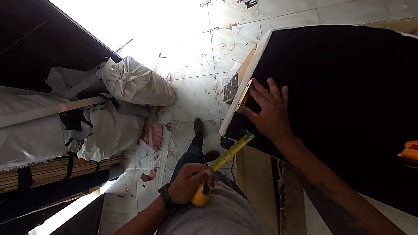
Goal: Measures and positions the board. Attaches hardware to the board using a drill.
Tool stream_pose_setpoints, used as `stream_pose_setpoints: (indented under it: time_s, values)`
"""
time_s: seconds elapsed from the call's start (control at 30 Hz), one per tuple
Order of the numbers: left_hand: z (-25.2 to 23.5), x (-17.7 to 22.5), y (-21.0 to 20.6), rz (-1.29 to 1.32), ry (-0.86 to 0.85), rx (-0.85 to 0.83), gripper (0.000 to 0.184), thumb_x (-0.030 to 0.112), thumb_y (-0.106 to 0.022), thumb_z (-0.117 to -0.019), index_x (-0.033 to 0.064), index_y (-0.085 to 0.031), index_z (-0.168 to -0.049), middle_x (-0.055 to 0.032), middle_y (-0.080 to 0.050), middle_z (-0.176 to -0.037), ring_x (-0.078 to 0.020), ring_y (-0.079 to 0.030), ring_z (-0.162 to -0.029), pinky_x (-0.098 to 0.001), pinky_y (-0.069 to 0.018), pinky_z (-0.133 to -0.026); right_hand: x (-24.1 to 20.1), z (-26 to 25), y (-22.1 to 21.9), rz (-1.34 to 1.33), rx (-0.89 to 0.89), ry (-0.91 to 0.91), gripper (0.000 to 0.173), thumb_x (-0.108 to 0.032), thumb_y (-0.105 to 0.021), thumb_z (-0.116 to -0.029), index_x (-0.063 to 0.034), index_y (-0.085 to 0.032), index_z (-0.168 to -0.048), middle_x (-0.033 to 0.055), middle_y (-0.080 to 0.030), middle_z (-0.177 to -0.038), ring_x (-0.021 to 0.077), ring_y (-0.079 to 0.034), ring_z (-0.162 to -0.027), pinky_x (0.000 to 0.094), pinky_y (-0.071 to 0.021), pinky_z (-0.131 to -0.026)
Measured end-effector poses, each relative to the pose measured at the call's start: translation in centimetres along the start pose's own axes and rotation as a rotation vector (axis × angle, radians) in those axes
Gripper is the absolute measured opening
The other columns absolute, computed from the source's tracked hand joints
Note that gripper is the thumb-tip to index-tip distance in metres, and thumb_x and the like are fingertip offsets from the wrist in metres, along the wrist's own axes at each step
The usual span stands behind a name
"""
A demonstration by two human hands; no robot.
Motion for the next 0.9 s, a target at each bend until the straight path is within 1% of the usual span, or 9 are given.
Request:
stream_pose_setpoints:
  time_s: [0.13,0.3,0.4,0.53,0.67,0.77,0.9]
  values:
    - [0.4,-3.2,0.5,0.072,0.160,0.056,0.044,0.026,-0.040,-0.1116,-0.0024,-0.073,-0.106,-0.0130,-0.074,-0.093,-0.0192,-0.071,-0.080,-0.0366,-0.0606,-0.076,0.0,-0.3,-0.2,0.012,-0.013,-0.006,0.080,-0.078,-0.048,-0.0916,-0.0276,-0.050,-0.154,-0.0130,-0.033,-0.166,0.0244,-0.012,-0.159,0.0676,-0.0009,-0.125]
    - [0.8,-5.4,0.3,0.163,0.278,0.094,0.045,0.026,-0.039,-0.1114,-0.0035,-0.073,-0.108,-0.0154,-0.073,-0.092,-0.0212,-0.070,-0.075,-0.0368,-0.0608,-0.071,0.1,-0.2,-0.2,0.027,-0.025,-0.010,0.078,-0.076,-0.049,-0.0929,-0.0287,-0.049,-0.155,-0.0134,-0.032,-0.166,0.0242,-0.012,-0.159,0.0677,-0.0012,-0.125]
    - [0.9,-6.2,0.0,0.195,0.338,0.099,0.045,0.027,-0.039,-0.1114,-0.0040,-0.072,-0.108,-0.0161,-0.073,-0.091,-0.0219,-0.070,-0.074,-0.0377,-0.0612,-0.070,0.2,-0.2,-0.2,0.030,-0.036,-0.013,0.079,-0.077,-0.049,-0.0924,-0.0296,-0.048,-0.155,-0.0148,-0.031,-0.167,0.0227,-0.012,-0.159,0.0670,-0.0005,-0.125]
    - [0.6,-6.0,-0.6,0.234,0.372,0.119,0.045,0.027,-0.039,-0.1113,-0.0052,-0.071,-0.110,-0.0185,-0.073,-0.093,-0.0248,-0.071,-0.074,-0.0404,-0.0628,-0.071,0.3,-0.2,-0.3,0.020,-0.043,-0.018,0.079,-0.078,-0.048,-0.0922,-0.0295,-0.048,-0.155,-0.0153,-0.030,-0.167,0.0219,-0.011,-0.160,0.0667,0.0009,-0.125]
    - [-1.8,-4.8,-1.8,0.270,0.409,0.139,0.047,0.028,-0.038,-0.1112,-0.0062,-0.070,-0.111,-0.0213,-0.073,-0.095,-0.0273,-0.072,-0.077,-0.0409,-0.0635,-0.073,0.3,-0.2,-0.5,0.022,-0.049,-0.013,0.080,-0.078,-0.048,-0.0925,-0.0296,-0.046,-0.156,-0.0153,-0.030,-0.167,0.0228,-0.011,-0.160,0.0680,0.0008,-0.124]
    - [-3.5,-4.3,-2.4,0.304,0.402,0.189,0.047,0.030,-0.039,-0.1114,-0.0052,-0.070,-0.112,-0.0238,-0.072,-0.094,-0.0281,-0.072,-0.074,-0.0405,-0.0626,-0.069,0.3,-0.1,-0.5,0.011,-0.045,-0.008,0.079,-0.077,-0.049,-0.0926,-0.0303,-0.046,-0.156,-0.0154,-0.031,-0.167,0.0228,-0.011,-0.159,0.0687,0.0009,-0.124]
    - [-4.5,-4.4,-2.4,0.344,0.398,0.208,0.047,0.032,-0.040,-0.1118,-0.0042,-0.070,-0.113,-0.0240,-0.072,-0.093,-0.0278,-0.071,-0.071,-0.0396,-0.0618,-0.065,0.2,-0.2,-0.3,0.006,-0.052,-0.009,0.079,-0.078,-0.048,-0.0923,-0.0302,-0.047,-0.156,-0.0150,-0.030,-0.167,0.0235,-0.011,-0.160,0.0682,0.0009,-0.124]
Point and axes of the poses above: each hand's wrist, its own z-axis away from the middle knuckle, its own y-axis out of the back of the hand, x = y × z, the point moved 5 cm from there along -z, towards the middle knuckle
